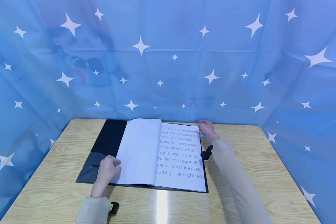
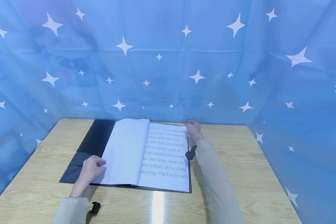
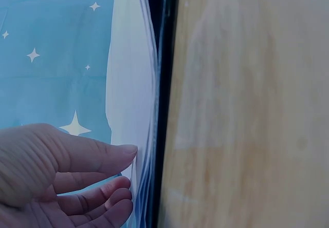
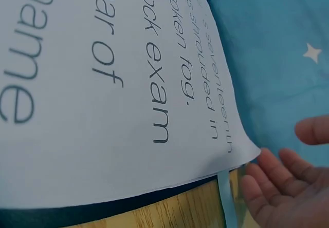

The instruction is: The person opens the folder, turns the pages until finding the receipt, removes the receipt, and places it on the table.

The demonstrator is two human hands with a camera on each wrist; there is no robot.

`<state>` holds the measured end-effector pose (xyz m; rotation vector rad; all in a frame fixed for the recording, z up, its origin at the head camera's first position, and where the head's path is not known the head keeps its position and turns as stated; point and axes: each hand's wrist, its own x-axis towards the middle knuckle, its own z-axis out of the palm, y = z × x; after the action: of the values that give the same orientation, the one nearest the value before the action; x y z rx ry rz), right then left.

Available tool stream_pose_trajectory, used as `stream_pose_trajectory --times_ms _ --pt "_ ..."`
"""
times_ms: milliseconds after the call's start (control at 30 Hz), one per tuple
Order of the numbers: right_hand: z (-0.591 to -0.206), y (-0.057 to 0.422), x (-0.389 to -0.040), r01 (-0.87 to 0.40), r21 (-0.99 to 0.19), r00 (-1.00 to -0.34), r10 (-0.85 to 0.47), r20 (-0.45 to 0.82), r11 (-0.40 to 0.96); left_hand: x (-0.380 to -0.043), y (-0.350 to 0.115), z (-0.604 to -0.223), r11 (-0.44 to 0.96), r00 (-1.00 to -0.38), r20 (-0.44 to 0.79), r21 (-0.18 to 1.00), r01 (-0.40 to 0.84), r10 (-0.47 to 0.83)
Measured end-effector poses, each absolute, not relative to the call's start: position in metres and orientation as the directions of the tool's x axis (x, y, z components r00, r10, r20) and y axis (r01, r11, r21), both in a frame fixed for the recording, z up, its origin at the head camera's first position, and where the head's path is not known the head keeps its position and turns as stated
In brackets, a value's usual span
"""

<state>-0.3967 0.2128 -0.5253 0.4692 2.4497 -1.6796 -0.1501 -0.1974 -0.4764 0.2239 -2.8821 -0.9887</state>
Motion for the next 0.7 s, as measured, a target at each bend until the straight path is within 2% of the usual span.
stream_pose_trajectory --times_ms 300,700 --pt "-0.465 0.197 -0.352 0.328 -0.888 -0.945 0.103 -0.311 0.321 -0.149 -0.196 -0.475 0.778 -0.985 0.033 0.618 -0.114 -0.170" --pt "-0.456 0.200 -0.346 0.295 -0.896 -0.955 0.062 -0.291 0.333 -0.148 -0.197 -0.474 0.781 -0.985 0.052 0.616 -0.100 -0.167"
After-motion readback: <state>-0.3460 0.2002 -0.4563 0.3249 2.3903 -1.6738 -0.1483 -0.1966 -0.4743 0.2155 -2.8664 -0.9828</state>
